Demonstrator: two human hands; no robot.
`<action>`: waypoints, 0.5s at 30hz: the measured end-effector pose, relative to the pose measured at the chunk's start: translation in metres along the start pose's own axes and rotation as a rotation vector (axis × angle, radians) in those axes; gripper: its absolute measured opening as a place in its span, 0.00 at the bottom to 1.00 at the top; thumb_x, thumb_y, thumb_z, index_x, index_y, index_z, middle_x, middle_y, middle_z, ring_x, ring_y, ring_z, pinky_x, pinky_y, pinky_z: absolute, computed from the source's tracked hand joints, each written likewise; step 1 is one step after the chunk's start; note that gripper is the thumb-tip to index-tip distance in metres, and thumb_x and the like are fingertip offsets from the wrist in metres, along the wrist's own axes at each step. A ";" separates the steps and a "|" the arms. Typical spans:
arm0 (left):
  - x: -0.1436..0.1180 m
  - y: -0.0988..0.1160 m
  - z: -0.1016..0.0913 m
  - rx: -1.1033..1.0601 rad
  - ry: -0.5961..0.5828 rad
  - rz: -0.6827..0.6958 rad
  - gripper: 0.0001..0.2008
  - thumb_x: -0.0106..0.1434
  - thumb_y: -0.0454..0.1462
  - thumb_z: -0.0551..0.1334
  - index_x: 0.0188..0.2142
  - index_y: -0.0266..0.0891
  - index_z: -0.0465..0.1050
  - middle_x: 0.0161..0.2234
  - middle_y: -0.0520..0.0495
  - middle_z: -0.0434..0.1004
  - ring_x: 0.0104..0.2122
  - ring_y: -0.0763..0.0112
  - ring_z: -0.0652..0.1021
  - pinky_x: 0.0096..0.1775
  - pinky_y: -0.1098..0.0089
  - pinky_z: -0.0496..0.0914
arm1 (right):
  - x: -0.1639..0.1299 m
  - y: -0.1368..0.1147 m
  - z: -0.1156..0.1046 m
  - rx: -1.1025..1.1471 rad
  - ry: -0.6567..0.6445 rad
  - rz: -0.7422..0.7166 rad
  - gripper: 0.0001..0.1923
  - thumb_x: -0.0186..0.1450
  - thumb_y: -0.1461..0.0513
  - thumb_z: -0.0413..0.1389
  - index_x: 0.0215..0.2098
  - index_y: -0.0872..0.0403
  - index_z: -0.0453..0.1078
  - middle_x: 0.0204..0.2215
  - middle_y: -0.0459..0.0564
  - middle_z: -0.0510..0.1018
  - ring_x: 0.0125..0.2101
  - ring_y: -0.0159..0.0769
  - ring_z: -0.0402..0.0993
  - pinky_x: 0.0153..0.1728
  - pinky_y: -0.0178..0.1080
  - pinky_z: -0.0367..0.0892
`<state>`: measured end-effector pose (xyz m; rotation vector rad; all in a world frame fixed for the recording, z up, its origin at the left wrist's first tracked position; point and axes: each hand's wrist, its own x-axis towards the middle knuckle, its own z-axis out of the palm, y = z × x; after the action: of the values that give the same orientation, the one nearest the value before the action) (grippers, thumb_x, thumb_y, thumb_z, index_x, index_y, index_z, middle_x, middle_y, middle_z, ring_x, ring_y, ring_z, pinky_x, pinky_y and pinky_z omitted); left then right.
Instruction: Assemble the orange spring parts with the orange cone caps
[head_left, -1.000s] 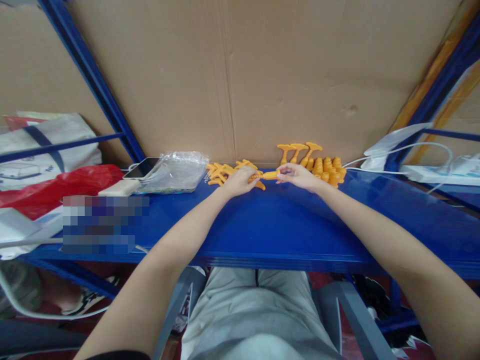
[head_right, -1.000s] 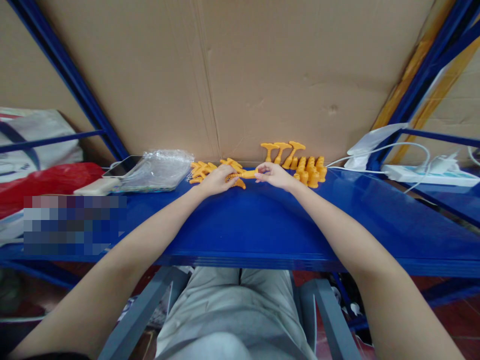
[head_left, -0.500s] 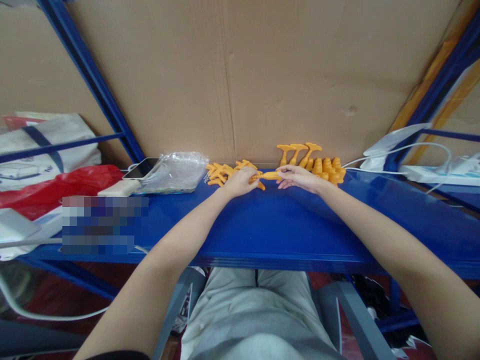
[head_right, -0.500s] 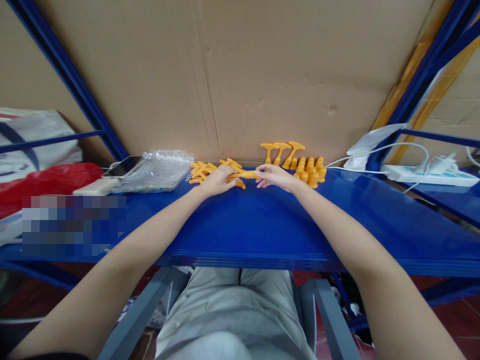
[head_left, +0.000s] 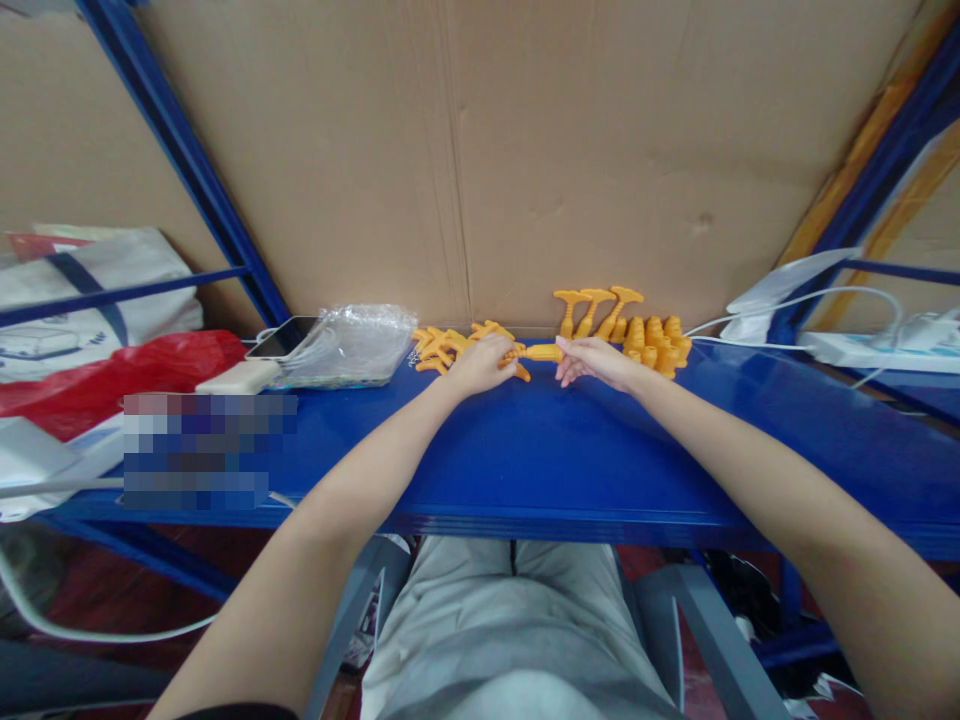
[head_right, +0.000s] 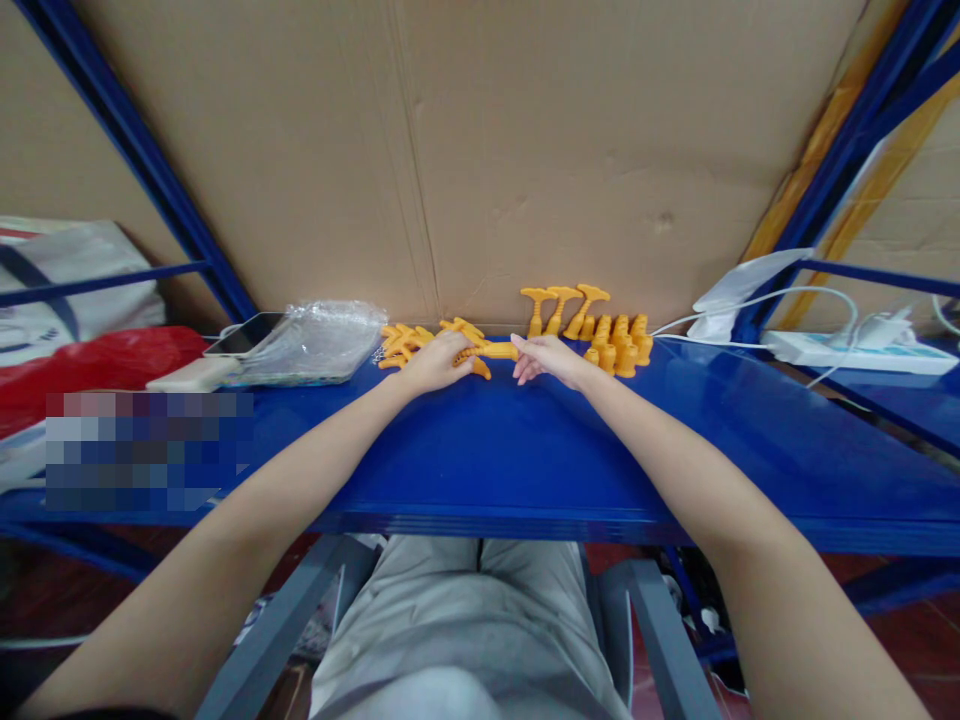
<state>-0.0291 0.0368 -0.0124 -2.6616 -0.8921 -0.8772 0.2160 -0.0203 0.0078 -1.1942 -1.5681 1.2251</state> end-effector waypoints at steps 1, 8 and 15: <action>0.000 0.000 0.000 0.002 0.001 -0.003 0.06 0.64 0.35 0.63 0.41 0.40 0.75 0.43 0.42 0.82 0.47 0.57 0.81 0.52 0.56 0.75 | 0.001 0.000 0.000 0.006 0.005 0.002 0.20 0.73 0.49 0.57 0.31 0.55 0.68 0.21 0.52 0.80 0.20 0.31 0.76 0.24 0.30 0.72; 0.001 0.001 -0.001 0.026 -0.015 -0.021 0.06 0.64 0.35 0.61 0.39 0.38 0.75 0.42 0.40 0.82 0.45 0.56 0.81 0.49 0.57 0.76 | -0.002 0.000 -0.003 0.081 -0.076 -0.020 0.10 0.74 0.55 0.58 0.40 0.53 0.67 0.26 0.49 0.82 0.23 0.31 0.79 0.28 0.32 0.74; 0.001 0.001 -0.003 -0.003 -0.024 -0.019 0.06 0.63 0.34 0.61 0.39 0.37 0.75 0.42 0.39 0.82 0.45 0.56 0.81 0.49 0.57 0.75 | -0.002 -0.001 -0.002 0.090 -0.100 -0.047 0.09 0.72 0.60 0.61 0.40 0.53 0.65 0.23 0.47 0.80 0.22 0.31 0.77 0.28 0.32 0.74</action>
<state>-0.0296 0.0352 -0.0093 -2.6758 -0.9240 -0.8532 0.2183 -0.0222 0.0092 -1.0469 -1.5869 1.3279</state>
